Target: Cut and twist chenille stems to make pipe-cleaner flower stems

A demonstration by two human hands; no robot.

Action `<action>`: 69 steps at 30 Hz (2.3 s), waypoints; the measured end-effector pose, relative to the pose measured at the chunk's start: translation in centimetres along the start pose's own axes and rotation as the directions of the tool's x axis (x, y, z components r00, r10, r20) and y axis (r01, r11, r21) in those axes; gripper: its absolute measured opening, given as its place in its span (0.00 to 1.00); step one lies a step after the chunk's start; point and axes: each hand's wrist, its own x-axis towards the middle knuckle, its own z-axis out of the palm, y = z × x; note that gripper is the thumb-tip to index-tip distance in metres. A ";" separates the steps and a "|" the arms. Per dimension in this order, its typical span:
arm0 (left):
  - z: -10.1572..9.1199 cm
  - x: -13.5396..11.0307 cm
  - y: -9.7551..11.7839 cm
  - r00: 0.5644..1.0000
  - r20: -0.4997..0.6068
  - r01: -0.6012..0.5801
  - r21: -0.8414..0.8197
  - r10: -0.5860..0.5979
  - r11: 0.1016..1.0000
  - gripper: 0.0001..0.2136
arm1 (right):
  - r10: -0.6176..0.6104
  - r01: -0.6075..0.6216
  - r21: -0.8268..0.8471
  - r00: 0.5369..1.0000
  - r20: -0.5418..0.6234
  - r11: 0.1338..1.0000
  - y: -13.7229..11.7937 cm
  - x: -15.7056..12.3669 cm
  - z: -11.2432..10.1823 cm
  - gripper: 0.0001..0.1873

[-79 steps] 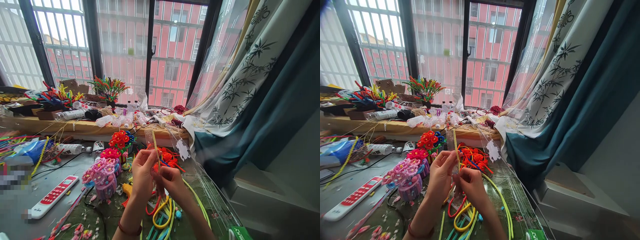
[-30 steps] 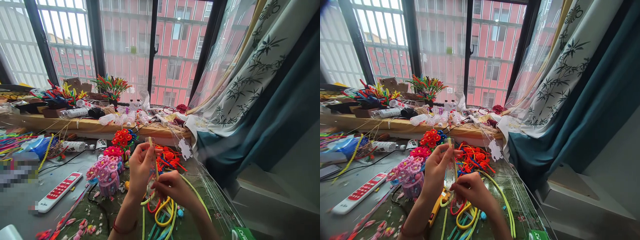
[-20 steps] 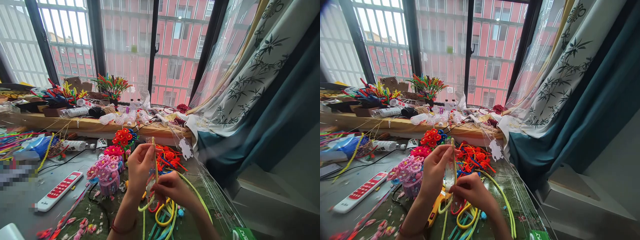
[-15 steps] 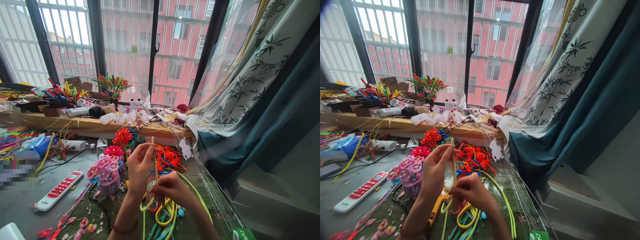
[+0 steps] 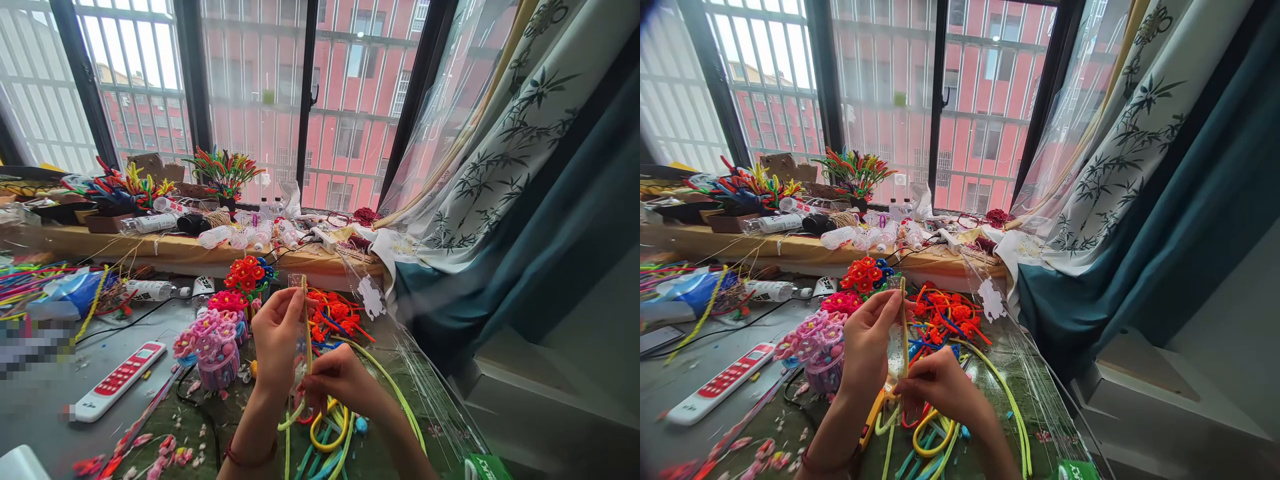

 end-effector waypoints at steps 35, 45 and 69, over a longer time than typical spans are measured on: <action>-1.2 1.7 -1.1 0.983 -0.183 0.014 -0.089 -0.030 0.996 0.07 | 0.056 0.001 -0.324 0.985 0.165 0.946 -0.8 -0.6 0.1 0.26; -1.1 1.6 -0.7 0.986 -0.158 0.049 -0.077 -0.061 0.996 0.08 | -0.109 0.100 -0.359 0.994 -0.007 0.928 -1.2 -0.2 0.0 0.24; -0.5 0.8 -0.5 0.982 0.124 0.133 0.106 -0.145 0.986 0.11 | -0.174 0.147 -0.096 0.894 -0.413 0.984 -1.1 0.1 0.8 0.17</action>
